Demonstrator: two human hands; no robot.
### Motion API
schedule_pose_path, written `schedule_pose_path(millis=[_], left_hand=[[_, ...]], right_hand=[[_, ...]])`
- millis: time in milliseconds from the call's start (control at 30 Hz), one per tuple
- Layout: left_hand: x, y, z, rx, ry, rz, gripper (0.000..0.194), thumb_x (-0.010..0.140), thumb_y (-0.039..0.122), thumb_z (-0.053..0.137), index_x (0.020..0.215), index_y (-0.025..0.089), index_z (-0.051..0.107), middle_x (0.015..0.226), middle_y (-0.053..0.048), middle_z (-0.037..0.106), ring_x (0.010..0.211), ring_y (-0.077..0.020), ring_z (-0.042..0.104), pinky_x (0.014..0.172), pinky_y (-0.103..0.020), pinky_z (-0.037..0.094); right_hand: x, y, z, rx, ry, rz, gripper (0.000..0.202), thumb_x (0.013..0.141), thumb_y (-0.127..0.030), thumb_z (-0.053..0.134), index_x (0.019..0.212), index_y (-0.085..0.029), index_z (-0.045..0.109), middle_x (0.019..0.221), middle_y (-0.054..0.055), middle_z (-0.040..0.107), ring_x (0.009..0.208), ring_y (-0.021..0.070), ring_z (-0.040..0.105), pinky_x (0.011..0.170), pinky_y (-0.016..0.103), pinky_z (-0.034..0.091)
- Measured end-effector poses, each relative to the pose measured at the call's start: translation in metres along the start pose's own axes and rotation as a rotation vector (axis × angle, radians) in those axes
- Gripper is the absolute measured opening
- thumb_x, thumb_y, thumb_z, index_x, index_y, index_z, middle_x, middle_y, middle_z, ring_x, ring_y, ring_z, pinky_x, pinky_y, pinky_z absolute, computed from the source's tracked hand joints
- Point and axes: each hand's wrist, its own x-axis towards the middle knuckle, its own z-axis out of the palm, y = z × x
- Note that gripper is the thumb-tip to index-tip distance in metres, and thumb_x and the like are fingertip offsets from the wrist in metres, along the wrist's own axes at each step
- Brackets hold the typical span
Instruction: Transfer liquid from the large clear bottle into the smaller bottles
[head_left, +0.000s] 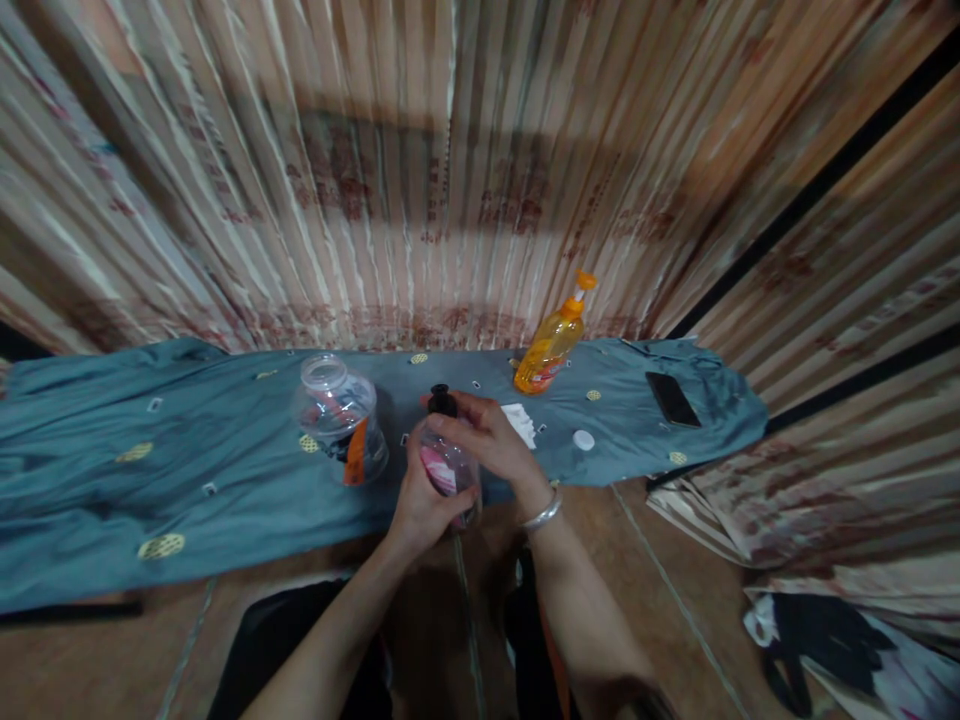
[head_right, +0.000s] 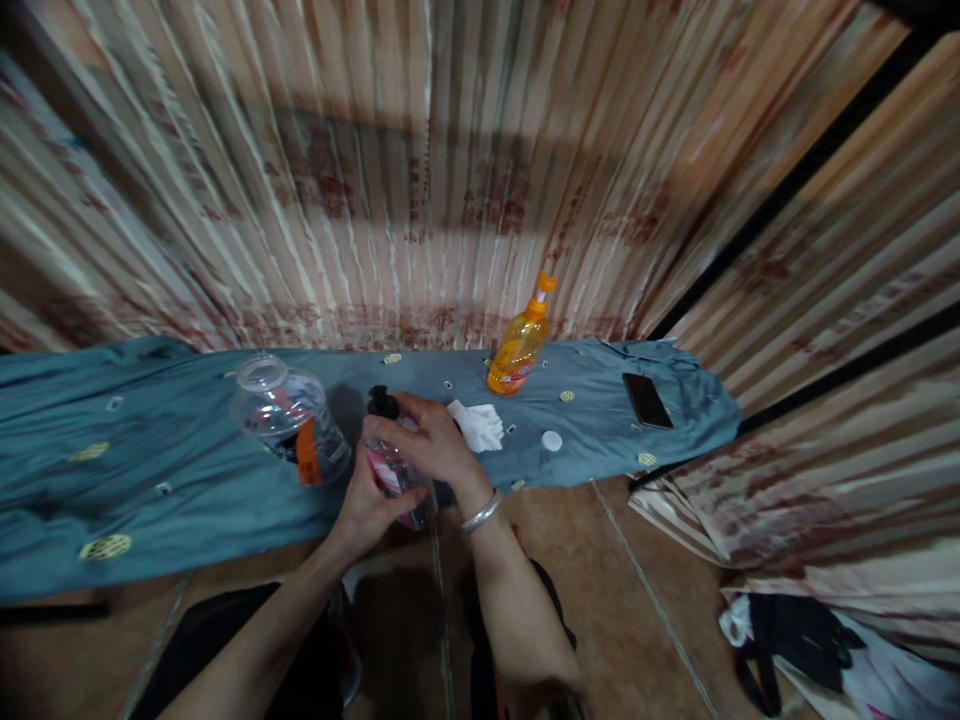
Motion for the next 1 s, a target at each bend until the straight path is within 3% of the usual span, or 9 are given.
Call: schedule_pose_path(millis=[167, 400, 467, 567, 700, 800, 1000], left_hand=[[0.000, 0.012, -0.004, 0.025, 0.007, -0.027, 0.100, 0.057, 0.023, 0.083, 0.143, 0.022, 0.034, 0.128, -0.011, 0.063, 0.116, -0.0296, 0.065, 0.106, -0.049, 0.049], [-0.004, 0.021, 0.001, 0.057, -0.018, -0.058, 0.102, 0.057, 0.019, 0.080, 0.146, 0.024, 0.031, 0.128, -0.010, 0.065, 0.116, -0.0296, 0.067, 0.102, -0.047, 0.052], [-0.005, 0.022, 0.001, 0.064, -0.023, -0.062, 0.103, 0.056, 0.018, 0.079, 0.147, 0.023, 0.031, 0.130, -0.011, 0.064, 0.118, -0.0302, 0.066, 0.103, -0.048, 0.052], [-0.005, 0.022, 0.001, 0.071, -0.037, -0.080, 0.104, 0.056, 0.019, 0.080, 0.147, 0.021, 0.030, 0.125, -0.011, 0.065, 0.115, -0.0312, 0.067, 0.102, -0.049, 0.053], [-0.002, 0.018, 0.000, 0.071, -0.044, -0.095, 0.106, 0.056, 0.020, 0.081, 0.147, 0.021, 0.029, 0.124, -0.012, 0.066, 0.115, -0.0315, 0.067, 0.102, -0.049, 0.052], [0.000, 0.016, 0.000, 0.077, -0.038, -0.100, 0.107, 0.056, 0.021, 0.081, 0.148, 0.021, 0.027, 0.129, -0.012, 0.063, 0.118, -0.0314, 0.066, 0.104, -0.049, 0.051], [0.001, 0.016, -0.002, 0.097, -0.058, -0.106, 0.105, 0.057, 0.022, 0.080, 0.148, 0.021, 0.027, 0.126, -0.011, 0.065, 0.111, -0.0290, 0.069, 0.101, -0.047, 0.052]], right_hand=[[-0.004, 0.002, -0.023, 0.173, 0.040, 0.021, 0.051, 0.084, -0.066, 0.066, 0.118, -0.028, 0.070, 0.117, 0.004, 0.075, 0.117, 0.0229, 0.067, 0.106, 0.041, 0.051], [-0.007, -0.001, -0.015, -0.037, 0.192, -0.003, 0.050, 0.063, -0.054, 0.088, 0.097, -0.022, 0.069, 0.101, 0.003, 0.073, 0.101, 0.0220, 0.068, 0.098, 0.039, 0.053], [-0.008, -0.001, -0.012, -0.049, 0.219, -0.003, 0.047, 0.063, -0.052, 0.090, 0.091, -0.022, 0.068, 0.098, 0.003, 0.073, 0.099, 0.0219, 0.068, 0.097, 0.038, 0.052], [-0.009, 0.000, -0.014, 0.018, 0.143, 0.001, 0.039, 0.072, -0.052, 0.083, 0.092, -0.022, 0.069, 0.099, 0.004, 0.074, 0.099, 0.0217, 0.068, 0.097, 0.038, 0.052], [-0.011, 0.000, -0.019, 0.119, -0.024, 0.028, 0.044, 0.082, -0.056, 0.073, 0.113, -0.025, 0.069, 0.115, 0.004, 0.074, 0.112, 0.0221, 0.067, 0.104, 0.038, 0.050], [-0.011, 0.002, -0.020, 0.143, 0.029, 0.028, 0.054, 0.080, -0.057, 0.075, 0.124, -0.028, 0.064, 0.126, 0.005, 0.070, 0.123, 0.0220, 0.063, 0.110, 0.038, 0.047], [-0.008, 0.010, -0.019, 0.063, 0.173, 0.011, 0.048, 0.067, -0.055, 0.087, 0.095, -0.023, 0.066, 0.119, 0.005, 0.072, 0.111, 0.0229, 0.066, 0.107, 0.041, 0.048]])
